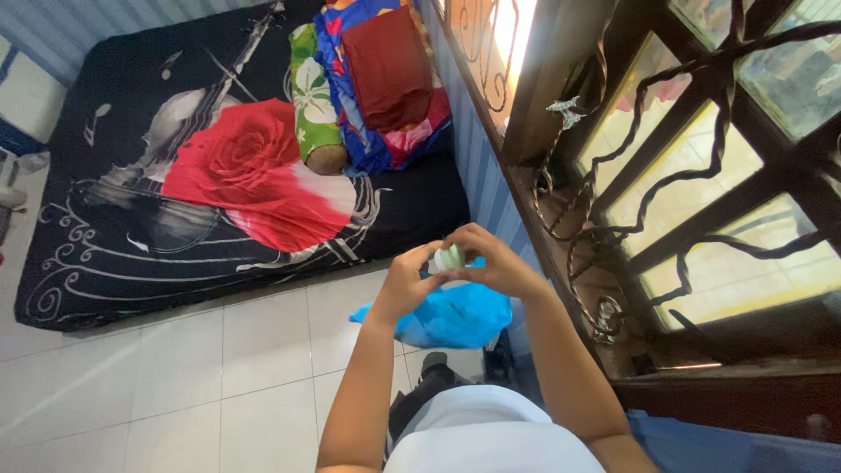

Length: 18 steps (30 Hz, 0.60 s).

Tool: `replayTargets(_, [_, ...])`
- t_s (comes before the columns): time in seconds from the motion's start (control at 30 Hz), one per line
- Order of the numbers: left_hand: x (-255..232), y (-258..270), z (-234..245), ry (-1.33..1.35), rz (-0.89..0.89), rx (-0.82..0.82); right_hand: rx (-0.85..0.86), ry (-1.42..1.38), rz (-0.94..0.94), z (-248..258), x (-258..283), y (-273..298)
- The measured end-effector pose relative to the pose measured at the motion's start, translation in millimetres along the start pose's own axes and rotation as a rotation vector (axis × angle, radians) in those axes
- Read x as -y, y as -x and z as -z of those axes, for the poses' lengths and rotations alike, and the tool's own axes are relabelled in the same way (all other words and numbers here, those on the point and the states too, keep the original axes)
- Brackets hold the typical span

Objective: The person picks up several clothing items and personal objects from the floor and bed, places them into a blue plastic bag, and then puts a folded blue garment into a wardrobe.

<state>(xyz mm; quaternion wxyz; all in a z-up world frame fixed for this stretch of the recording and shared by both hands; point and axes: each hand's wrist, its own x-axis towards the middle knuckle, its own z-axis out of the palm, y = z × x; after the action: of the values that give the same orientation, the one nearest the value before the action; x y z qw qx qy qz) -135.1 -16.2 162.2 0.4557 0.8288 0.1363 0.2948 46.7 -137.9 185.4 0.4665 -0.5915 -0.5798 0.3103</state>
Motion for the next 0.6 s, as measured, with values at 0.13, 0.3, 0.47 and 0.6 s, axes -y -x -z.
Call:
replayTargets(0.13, [-1, 2, 15, 0.017, 0.059, 0.063, 0.105, 0.116, 0.229, 1, 10, -5])
replayTargets(0.3, [-4, 0, 16, -0.015, -0.084, -0.036, -0.082, 0.262, -0.377, -18, 31, -26])
replayTargets(0.47, [3, -12, 28, -0.004, -0.112, -0.037, -0.067, 0.286, -0.207, -11, 45, -32])
replayTargets(0.6, [25, -19, 41, 0.216, 0.068, 0.08, -0.021, 0.204, 0.264, 2, 42, -32])
